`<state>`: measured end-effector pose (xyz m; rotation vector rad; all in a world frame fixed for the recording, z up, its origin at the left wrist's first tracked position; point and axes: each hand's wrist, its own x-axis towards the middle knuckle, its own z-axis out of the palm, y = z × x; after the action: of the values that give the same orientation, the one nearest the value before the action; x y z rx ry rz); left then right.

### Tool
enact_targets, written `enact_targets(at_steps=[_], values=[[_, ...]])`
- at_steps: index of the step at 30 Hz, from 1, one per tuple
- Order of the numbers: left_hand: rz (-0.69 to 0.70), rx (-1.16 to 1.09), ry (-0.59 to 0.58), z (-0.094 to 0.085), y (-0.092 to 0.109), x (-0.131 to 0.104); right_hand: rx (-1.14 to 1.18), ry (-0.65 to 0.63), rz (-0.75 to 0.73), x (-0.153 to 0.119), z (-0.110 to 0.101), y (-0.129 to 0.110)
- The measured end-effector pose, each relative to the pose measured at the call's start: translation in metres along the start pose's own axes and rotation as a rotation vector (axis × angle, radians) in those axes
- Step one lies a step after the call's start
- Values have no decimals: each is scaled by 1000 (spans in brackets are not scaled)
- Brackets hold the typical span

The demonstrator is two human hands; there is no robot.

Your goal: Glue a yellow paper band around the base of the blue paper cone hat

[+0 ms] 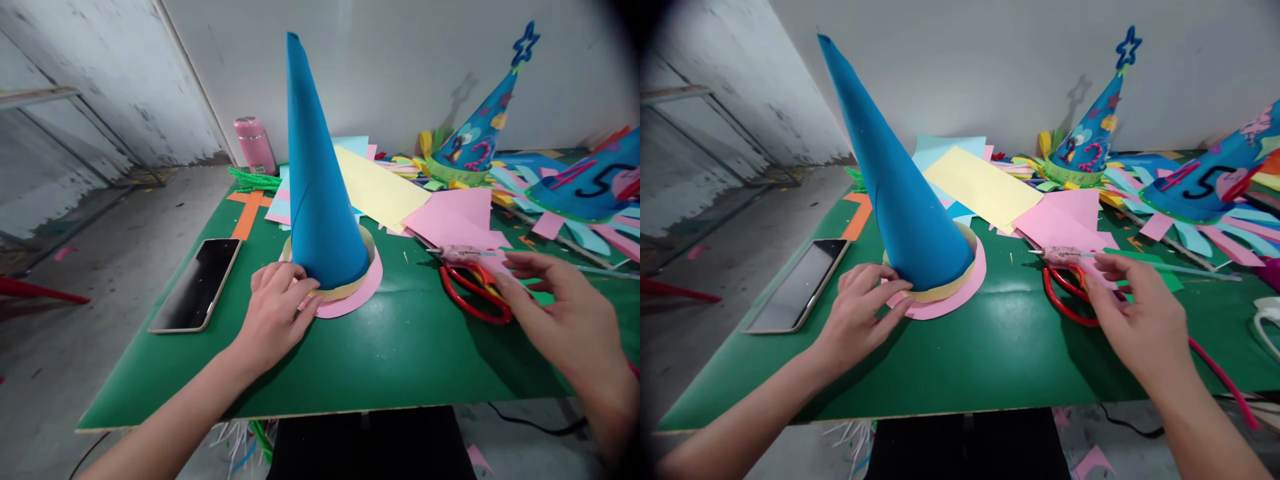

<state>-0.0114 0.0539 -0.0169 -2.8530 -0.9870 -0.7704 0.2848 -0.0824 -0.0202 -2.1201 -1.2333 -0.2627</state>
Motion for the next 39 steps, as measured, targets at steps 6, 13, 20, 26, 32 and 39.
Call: enact_targets(at_steps=[6,13,20,26,32,39], values=[[26,42,-23,1,4,8,-166,-180,45,4,-1,34],[72,61,-179,0,7,20,-209,-374,147,13,-1,36],[-18,43,-372,-4,5,29,-267,-461,238,30,5,42],[-123,-131,-434,-7,4,37,-194,-447,317,30,-1,42],[-205,-235,-443,-9,1,40,500,-370,568,11,-8,42],[-199,-247,-443,-11,-4,39,820,-872,428,-19,-5,-12]])
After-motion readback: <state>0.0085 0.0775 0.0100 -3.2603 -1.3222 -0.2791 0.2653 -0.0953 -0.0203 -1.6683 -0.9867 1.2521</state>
